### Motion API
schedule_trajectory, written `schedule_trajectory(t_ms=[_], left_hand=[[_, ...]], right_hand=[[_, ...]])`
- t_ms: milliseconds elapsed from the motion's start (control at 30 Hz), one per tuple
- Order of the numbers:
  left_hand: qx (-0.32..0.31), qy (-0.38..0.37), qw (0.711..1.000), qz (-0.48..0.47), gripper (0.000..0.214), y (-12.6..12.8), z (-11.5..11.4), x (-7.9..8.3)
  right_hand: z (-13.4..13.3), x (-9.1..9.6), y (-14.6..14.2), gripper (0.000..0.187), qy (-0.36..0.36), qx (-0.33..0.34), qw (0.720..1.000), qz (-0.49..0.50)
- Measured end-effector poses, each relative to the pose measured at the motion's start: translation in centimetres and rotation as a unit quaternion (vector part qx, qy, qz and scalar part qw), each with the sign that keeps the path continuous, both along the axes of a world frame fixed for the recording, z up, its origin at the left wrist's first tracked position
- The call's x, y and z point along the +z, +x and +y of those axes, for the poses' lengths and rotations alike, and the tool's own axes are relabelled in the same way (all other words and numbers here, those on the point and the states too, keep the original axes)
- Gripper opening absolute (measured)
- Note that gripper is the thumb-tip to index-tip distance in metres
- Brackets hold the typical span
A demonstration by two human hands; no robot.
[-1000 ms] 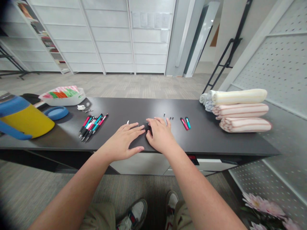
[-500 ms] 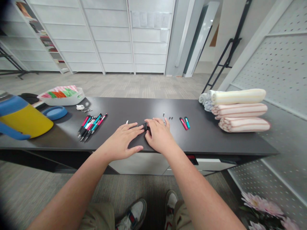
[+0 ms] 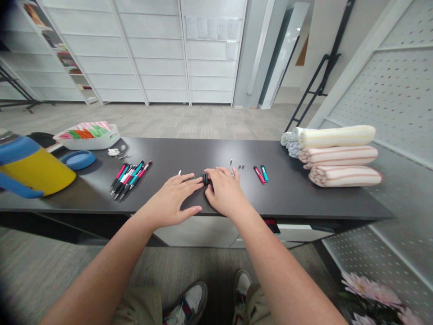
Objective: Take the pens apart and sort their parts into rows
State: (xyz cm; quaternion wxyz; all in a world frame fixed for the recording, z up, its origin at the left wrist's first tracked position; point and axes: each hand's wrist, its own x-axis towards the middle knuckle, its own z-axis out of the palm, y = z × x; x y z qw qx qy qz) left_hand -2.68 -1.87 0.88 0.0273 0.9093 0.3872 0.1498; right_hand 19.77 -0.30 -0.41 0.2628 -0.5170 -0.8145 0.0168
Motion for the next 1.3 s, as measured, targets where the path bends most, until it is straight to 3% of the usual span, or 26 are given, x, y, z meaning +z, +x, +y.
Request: schedule_trajectory(t_ms=[200, 300, 400, 500, 633, 733, 967, 1167, 1300], left_hand=[[-0.006, 0.016, 0.999, -0.033, 0.062, -0.2, -0.2, 0.0], [0.022, 0.036, 0.997, -0.071, 0.052, -0.4, -0.1, -0.1], [0.111, 0.074, 0.984, -0.118, 0.038, -0.7, 0.0, -0.1], [0.244, 0.108, 0.959, -0.097, 0.034, -1.9, -0.1, 0.2], [0.431, 0.133, 0.892, -0.002, 0.034, -4.4, -0.2, 0.9], [0.498, 0.125, 0.857, 0.04, 0.036, -5.8, -0.1, 0.9], [0.5, 0.113, 0.857, 0.052, 0.038, -6.1, 0.3, 0.5], [0.533, 0.121, 0.836, 0.047, 0.039, -5.7, 0.1, 0.7], [0.514, 0.111, 0.85, 0.034, 0.039, -5.8, 0.1, 0.6]], right_hand=[[0.0, -0.2, 0.1, 0.046, 0.015, -0.005, 1.0, -0.007], [0.0, -0.2, 0.2, 0.043, 0.034, -0.009, 0.999, -0.011], [-0.1, -0.2, 0.3, 0.041, 0.056, -0.018, 0.998, -0.014], [-0.1, -0.1, 0.4, 0.04, 0.079, -0.027, 0.996, -0.012], [-0.1, 0.1, 0.5, 0.038, 0.097, -0.041, 0.994, 0.005], [-0.1, 0.2, 0.7, 0.036, 0.097, -0.048, 0.994, 0.018], [-0.1, 0.2, 0.9, 0.034, 0.1, -0.044, 0.994, 0.027], [-0.3, 0.4, 0.7, 0.031, 0.103, -0.04, 0.994, 0.018], [-0.3, 0.4, 0.7, 0.03, 0.104, -0.036, 0.994, 0.019]])
